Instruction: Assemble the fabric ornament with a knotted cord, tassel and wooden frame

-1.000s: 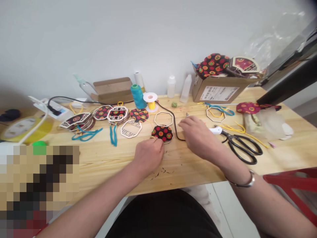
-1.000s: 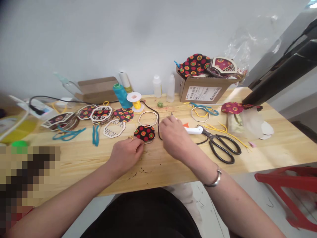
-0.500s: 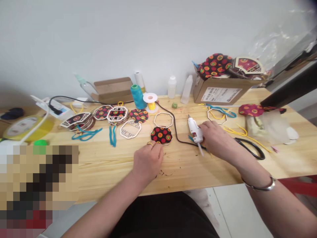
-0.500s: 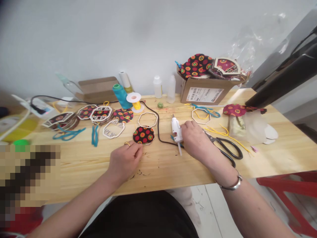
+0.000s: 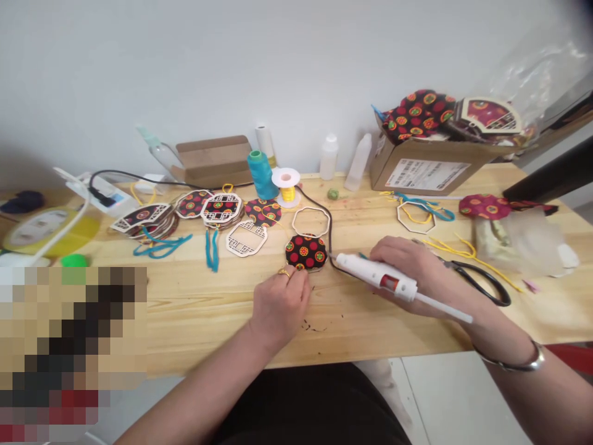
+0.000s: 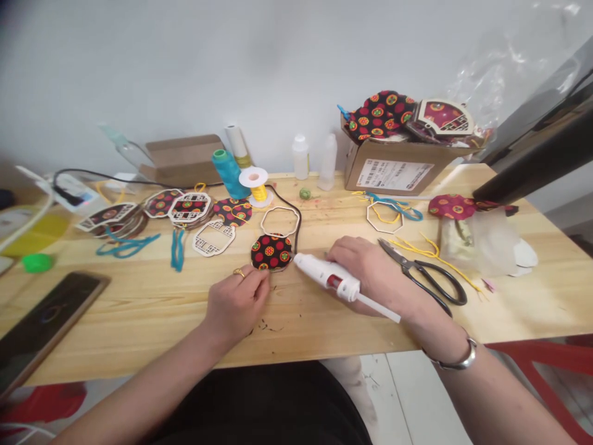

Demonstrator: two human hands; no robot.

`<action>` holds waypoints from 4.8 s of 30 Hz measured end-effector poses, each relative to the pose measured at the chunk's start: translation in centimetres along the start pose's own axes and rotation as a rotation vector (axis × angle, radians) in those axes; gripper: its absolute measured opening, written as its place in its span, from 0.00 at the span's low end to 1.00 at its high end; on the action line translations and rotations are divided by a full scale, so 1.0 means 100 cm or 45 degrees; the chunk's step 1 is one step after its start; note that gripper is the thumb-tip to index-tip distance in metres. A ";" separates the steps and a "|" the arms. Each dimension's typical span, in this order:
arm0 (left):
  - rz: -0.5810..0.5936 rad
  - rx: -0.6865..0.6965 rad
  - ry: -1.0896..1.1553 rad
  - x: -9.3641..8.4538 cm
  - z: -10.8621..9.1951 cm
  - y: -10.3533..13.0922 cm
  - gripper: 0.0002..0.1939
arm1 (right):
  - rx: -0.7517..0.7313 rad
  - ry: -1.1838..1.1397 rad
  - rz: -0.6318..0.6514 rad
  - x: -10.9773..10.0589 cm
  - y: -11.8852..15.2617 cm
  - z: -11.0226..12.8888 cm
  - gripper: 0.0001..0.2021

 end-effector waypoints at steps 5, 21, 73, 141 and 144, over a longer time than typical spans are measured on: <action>-0.010 0.003 0.016 -0.001 -0.001 0.000 0.11 | -0.211 -0.147 0.109 0.011 -0.006 0.022 0.05; -0.003 -0.008 0.055 0.000 0.001 0.000 0.10 | -0.216 0.003 0.123 0.024 -0.016 0.026 0.09; -0.059 0.172 -0.061 -0.003 -0.010 0.001 0.07 | -0.186 0.075 0.152 0.032 -0.021 0.026 0.09; -0.049 0.181 -0.092 -0.002 -0.011 0.002 0.07 | -0.185 0.094 0.173 0.028 -0.016 0.030 0.08; -0.053 0.172 -0.094 -0.002 -0.010 0.002 0.07 | -0.189 0.093 0.180 0.030 -0.017 0.030 0.08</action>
Point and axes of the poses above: each hand's wrist, its own y-axis away from the middle knuckle, its own x-axis out of the palm, z = x × y, the point moved 6 cm from there along -y, towards the middle knuckle, and after that the axes turned 11 degrees about y, right-handed, at the moved point
